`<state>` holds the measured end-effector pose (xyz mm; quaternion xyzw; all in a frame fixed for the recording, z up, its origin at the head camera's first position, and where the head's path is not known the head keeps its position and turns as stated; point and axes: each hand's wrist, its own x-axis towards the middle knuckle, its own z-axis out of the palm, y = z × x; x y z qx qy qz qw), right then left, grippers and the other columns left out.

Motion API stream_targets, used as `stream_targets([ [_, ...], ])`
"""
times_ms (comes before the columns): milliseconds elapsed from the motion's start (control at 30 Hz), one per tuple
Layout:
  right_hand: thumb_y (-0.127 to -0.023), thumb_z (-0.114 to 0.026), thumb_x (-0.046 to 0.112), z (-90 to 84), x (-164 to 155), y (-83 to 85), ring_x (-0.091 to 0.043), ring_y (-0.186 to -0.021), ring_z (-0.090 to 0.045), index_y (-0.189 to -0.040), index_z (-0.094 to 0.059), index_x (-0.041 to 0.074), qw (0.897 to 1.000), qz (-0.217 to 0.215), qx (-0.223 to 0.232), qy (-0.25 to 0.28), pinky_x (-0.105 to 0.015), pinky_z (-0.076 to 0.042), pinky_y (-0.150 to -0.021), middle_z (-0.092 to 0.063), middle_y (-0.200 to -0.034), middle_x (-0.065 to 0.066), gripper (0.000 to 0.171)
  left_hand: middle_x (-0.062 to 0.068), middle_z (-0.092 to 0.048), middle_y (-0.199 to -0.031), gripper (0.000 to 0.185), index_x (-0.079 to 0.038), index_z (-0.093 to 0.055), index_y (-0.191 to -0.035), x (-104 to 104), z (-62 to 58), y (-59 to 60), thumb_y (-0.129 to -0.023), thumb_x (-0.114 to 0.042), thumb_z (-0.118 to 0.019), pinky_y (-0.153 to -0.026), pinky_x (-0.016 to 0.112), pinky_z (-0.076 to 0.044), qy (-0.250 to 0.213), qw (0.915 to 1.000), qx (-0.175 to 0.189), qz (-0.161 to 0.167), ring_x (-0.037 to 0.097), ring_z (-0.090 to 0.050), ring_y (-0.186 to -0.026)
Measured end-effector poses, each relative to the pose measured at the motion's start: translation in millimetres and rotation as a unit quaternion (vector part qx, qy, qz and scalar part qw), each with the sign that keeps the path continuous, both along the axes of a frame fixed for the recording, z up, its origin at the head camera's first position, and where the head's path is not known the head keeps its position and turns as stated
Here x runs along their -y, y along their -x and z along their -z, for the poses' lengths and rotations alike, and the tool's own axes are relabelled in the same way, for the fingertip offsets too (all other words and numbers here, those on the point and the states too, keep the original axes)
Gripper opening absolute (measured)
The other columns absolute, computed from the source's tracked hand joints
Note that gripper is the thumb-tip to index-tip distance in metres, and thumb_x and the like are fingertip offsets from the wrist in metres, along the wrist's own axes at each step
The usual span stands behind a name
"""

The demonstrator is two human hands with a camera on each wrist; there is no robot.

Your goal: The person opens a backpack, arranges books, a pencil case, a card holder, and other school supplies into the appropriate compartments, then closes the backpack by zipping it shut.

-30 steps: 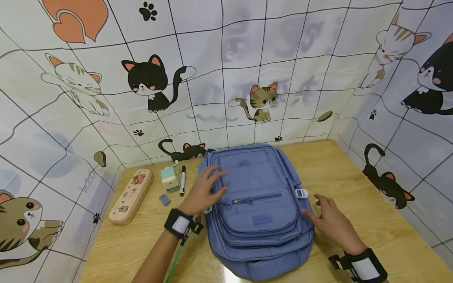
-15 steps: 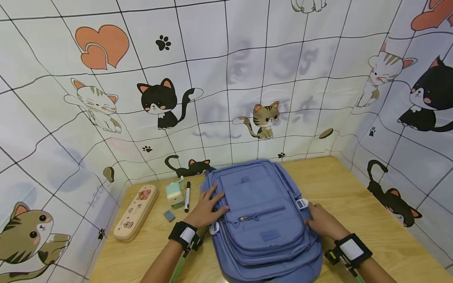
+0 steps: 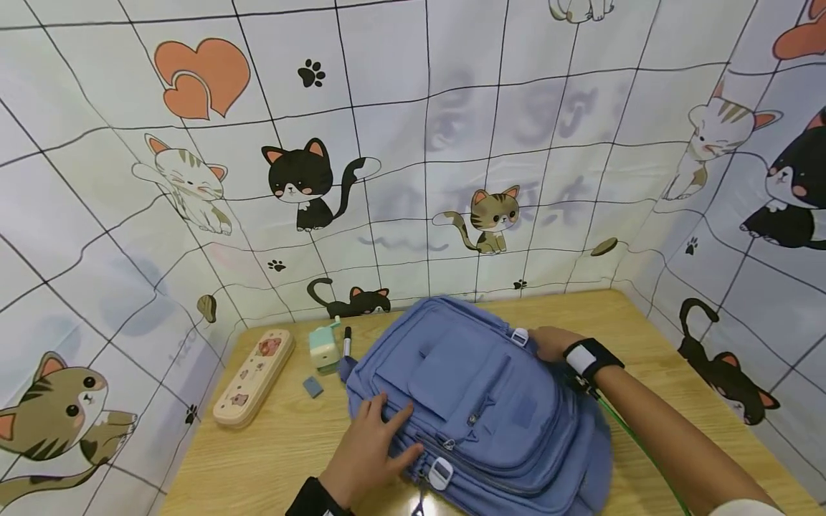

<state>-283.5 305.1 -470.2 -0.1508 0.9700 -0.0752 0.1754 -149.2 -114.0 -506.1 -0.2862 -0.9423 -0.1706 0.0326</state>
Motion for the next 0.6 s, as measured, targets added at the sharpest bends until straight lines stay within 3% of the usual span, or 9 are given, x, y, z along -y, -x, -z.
stream_targets([
  [100,-0.096,-0.053,-0.008,4.9,14,18.4,-0.050,-0.124,-0.064,-0.149,-0.049,-0.015,0.999,-0.018,-0.029,-0.009,-0.056,-0.054,-0.100,-0.062,-0.136,-0.039,0.053,0.024,-0.061,-0.129,0.061,-0.021,-0.069,-0.145,-3,-6.5,-18.8,-0.102,-0.064,-0.061,-0.086,0.049,-0.060,0.033,0.9984,-0.036,0.029,0.032,-0.062,-0.111],
  [233,-0.100,-0.054,-0.007,2.9,43,31.6,-0.047,-0.122,-0.065,-0.150,-0.052,-0.009,0.997,-0.039,-0.057,-0.033,-0.054,-0.056,-0.100,-0.065,-0.134,-0.034,0.050,0.010,-0.058,-0.101,0.050,-0.023,-0.073,-0.137,-7,-13.4,-37.5,-0.103,-0.058,-0.063,-0.067,0.031,-0.046,0.049,0.9946,-0.062,0.067,0.013,-0.047,-0.082],
  [500,-0.107,-0.053,-0.004,2.3,90,34.3,-0.045,-0.120,-0.069,-0.148,-0.060,-0.001,0.985,-0.066,-0.130,-0.090,-0.054,-0.060,-0.098,-0.068,-0.134,-0.029,0.041,-0.001,-0.044,-0.083,0.040,-0.026,-0.078,-0.127,-14,-14.0,-56.8,-0.104,-0.054,-0.063,-0.060,0.020,-0.031,0.053,0.9871,-0.103,0.111,0.004,-0.026,-0.070],
  [600,-0.107,-0.052,-0.004,7.2,93,42.6,-0.047,-0.126,-0.066,-0.151,-0.056,-0.001,0.987,-0.072,-0.121,-0.081,-0.056,-0.058,-0.102,-0.065,-0.139,-0.031,0.044,-0.002,-0.043,-0.082,0.040,-0.026,-0.077,-0.129,-15,-21.4,-55.6,-0.105,-0.055,-0.061,-0.059,0.021,-0.031,0.078,0.9876,-0.072,0.115,0.004,-0.028,-0.070],
])
